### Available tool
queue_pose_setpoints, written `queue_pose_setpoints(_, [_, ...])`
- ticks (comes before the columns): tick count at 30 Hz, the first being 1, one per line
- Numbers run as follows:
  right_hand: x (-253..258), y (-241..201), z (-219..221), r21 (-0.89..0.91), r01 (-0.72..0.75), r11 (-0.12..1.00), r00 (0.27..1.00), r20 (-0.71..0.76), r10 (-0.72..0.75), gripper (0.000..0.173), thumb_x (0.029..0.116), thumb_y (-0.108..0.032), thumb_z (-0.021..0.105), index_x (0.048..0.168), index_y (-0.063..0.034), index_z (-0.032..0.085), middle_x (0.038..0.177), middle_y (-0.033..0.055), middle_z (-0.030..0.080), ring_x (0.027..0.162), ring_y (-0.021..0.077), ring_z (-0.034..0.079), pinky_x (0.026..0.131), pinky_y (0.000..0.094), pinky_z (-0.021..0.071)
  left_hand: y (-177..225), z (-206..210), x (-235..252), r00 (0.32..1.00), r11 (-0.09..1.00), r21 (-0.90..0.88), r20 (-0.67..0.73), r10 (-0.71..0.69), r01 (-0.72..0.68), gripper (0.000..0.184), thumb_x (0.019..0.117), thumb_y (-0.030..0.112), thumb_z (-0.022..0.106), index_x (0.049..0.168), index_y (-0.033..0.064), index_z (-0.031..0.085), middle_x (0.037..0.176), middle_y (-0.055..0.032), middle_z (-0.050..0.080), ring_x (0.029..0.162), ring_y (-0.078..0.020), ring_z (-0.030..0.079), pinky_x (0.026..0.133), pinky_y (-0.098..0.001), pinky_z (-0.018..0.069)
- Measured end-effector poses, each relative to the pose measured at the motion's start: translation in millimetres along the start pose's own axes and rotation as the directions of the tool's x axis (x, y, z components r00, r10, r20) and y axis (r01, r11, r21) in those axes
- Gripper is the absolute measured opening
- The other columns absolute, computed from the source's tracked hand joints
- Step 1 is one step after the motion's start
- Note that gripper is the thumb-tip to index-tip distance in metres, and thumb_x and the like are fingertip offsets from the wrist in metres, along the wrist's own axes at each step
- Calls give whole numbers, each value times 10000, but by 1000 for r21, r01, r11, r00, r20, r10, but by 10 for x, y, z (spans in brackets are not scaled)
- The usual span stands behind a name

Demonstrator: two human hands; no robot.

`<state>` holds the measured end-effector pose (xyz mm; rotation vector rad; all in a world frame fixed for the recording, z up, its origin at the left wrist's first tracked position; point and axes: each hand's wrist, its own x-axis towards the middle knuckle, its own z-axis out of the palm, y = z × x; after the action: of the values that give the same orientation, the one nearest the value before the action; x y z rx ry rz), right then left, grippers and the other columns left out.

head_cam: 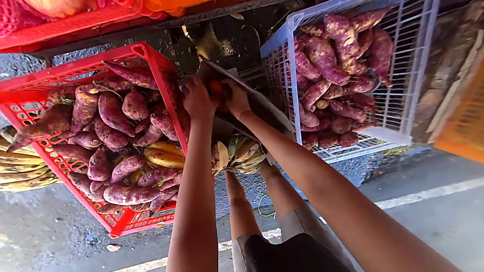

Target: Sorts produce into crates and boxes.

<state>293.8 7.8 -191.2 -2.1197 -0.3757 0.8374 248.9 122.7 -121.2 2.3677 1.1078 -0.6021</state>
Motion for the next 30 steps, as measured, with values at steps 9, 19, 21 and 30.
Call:
queue_pose_setpoints(9, [88,155,44,-31,93,995,995,27,-92,537,1032,-292,631,1481,-18,524,1460,185,585,1394,293,531,1205,460,371,89,248,388,1000,863,505,20,-16,4,963,817,-80,692,1596,-78,125,1522,-319,415,1365,-491,455,1141,-688,240])
queue_pose_setpoints(19, [-266,221,41,-15,-67,998,982,-175,64,501,1034,-316,620,1435,-20,557,1323,231,654,1241,360,639,1082,495,490,136,-12,193,991,989,145,132,10,-29,1132,750,79,842,1586,-101,100,1586,-352,259,1311,-547,485,1020,-662,460])
queue_pose_setpoints(21, [-304,173,41,-6,-133,991,981,-144,130,531,1040,-359,603,1471,-60,518,1336,223,644,1221,363,649,1051,517,511,100,-209,141,997,1000,-3,76,-10,10,711,807,7,749,1423,-135,425,1423,-379,465,1283,-530,518,1008,-666,466])
queue_pose_setpoints(30, [-389,105,-14,46,-564,825,820,-90,566,577,1117,-397,349,1478,47,422,1442,287,534,1336,390,559,1100,517,467,107,-29,-89,955,975,130,-216,203,-178,674,879,-132,600,1504,-77,355,1512,-345,378,1336,-499,482,1050,-579,468])
